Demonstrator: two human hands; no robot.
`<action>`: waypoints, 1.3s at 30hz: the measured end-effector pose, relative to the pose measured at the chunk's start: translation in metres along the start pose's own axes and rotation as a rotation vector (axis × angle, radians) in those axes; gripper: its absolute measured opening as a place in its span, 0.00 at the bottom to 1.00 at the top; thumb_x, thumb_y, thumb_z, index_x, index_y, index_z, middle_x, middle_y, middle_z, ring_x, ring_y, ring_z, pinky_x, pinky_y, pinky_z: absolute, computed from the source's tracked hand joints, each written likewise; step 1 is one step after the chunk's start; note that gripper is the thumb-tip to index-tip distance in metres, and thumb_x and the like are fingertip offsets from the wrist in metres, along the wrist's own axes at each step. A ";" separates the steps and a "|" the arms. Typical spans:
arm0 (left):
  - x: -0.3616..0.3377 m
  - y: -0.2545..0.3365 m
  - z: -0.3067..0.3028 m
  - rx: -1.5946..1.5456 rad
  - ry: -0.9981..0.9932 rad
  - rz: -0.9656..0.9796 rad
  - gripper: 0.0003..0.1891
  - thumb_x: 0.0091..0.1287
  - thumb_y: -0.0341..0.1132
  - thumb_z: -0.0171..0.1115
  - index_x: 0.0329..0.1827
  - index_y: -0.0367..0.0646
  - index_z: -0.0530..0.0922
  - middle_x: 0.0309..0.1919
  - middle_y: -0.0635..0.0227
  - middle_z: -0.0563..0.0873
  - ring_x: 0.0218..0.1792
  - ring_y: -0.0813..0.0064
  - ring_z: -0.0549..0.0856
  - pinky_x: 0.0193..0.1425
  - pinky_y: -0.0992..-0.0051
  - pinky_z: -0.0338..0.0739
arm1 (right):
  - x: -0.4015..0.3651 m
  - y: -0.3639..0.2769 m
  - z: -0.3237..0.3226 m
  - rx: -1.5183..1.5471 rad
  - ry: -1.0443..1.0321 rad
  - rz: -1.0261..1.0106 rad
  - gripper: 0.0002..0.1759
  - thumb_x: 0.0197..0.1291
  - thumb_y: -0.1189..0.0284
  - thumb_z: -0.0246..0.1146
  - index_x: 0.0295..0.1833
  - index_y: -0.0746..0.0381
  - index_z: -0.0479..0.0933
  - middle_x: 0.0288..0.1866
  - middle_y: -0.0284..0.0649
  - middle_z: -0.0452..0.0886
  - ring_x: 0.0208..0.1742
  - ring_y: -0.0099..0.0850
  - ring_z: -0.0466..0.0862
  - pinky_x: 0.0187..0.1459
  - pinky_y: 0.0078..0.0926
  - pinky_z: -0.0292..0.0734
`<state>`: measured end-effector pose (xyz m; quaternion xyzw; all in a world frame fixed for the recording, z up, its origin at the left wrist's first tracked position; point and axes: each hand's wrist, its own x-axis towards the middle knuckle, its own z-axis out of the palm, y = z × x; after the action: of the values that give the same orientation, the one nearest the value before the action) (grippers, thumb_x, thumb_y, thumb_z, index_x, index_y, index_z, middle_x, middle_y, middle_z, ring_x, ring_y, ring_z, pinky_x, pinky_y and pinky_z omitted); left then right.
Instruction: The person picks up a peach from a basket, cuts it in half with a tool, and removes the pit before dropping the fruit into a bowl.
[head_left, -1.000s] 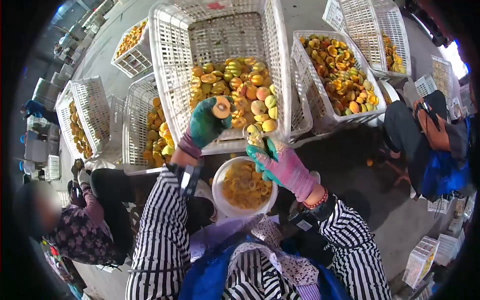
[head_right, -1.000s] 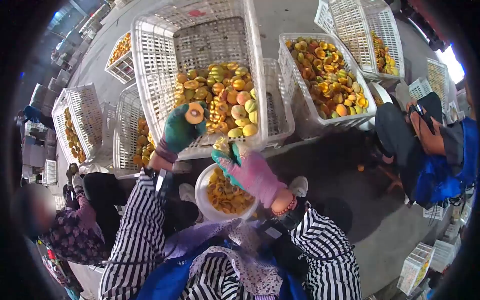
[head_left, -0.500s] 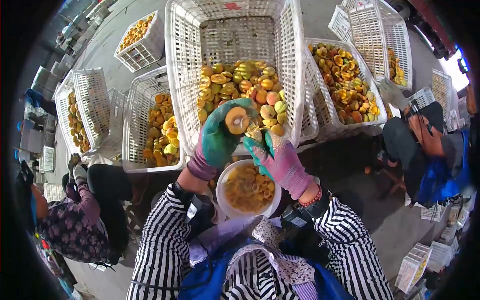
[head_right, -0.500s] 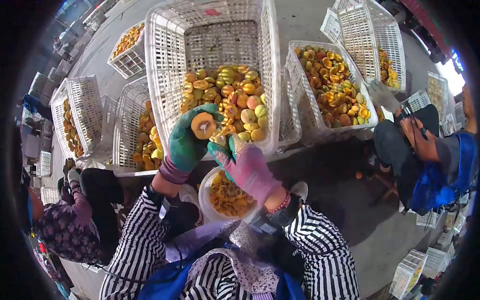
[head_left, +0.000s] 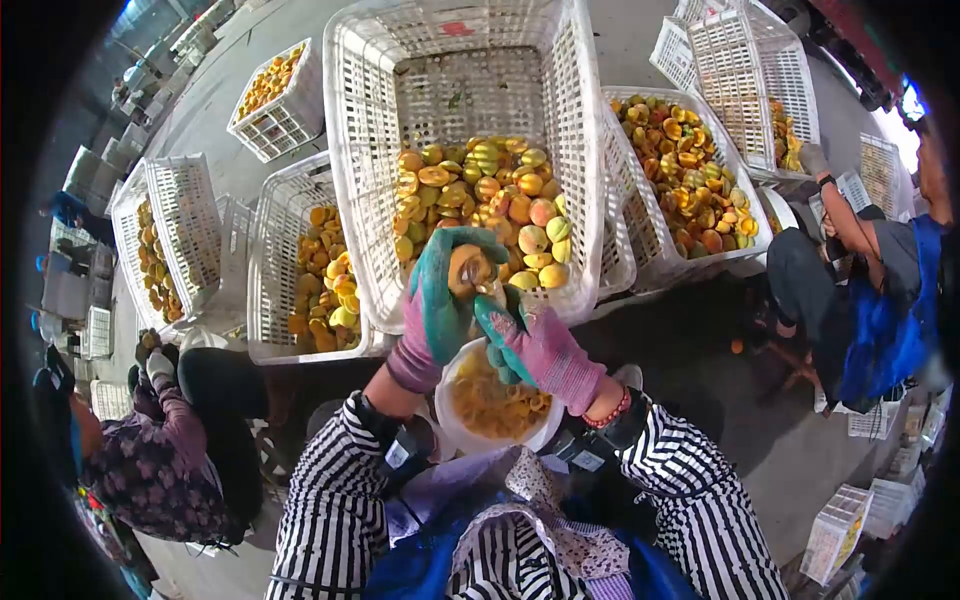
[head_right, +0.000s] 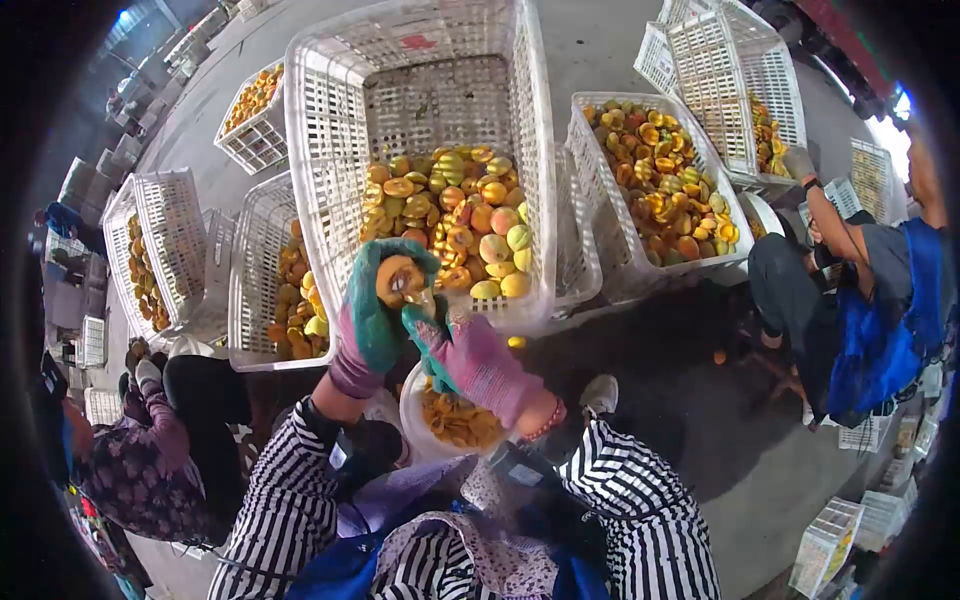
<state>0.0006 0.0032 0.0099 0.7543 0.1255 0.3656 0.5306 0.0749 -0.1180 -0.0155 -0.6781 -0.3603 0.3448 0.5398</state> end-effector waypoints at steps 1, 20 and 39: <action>0.001 0.000 0.004 -0.112 0.062 -0.099 0.13 0.60 0.30 0.60 0.46 0.37 0.72 0.35 0.65 0.83 0.36 0.71 0.84 0.42 0.74 0.78 | -0.002 -0.007 -0.003 0.139 -0.105 0.079 0.16 0.67 0.58 0.57 0.48 0.59 0.74 0.23 0.32 0.75 0.17 0.20 0.73 0.17 0.20 0.67; -0.012 0.005 0.002 -0.239 0.024 0.026 0.29 0.70 0.60 0.43 0.39 0.36 0.71 0.28 0.56 0.79 0.26 0.73 0.76 0.33 0.74 0.72 | -0.022 -0.034 -0.017 1.069 -0.475 0.751 0.19 0.69 0.66 0.54 0.63 0.57 0.69 0.39 0.28 0.78 0.33 0.18 0.78 0.32 0.15 0.72; -0.078 0.014 0.002 -0.362 -0.473 -0.334 0.28 0.75 0.50 0.36 0.31 0.35 0.76 0.30 0.60 0.83 0.32 0.70 0.81 0.44 0.72 0.75 | -0.094 -0.002 -0.025 1.089 -0.949 0.780 0.18 0.69 0.54 0.52 0.50 0.55 0.75 0.28 0.26 0.73 0.22 0.16 0.69 0.23 0.16 0.64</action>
<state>-0.0555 -0.0495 -0.0110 0.6809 0.0539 0.1051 0.7228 0.0487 -0.2101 -0.0020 -0.1796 -0.0709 0.8845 0.4246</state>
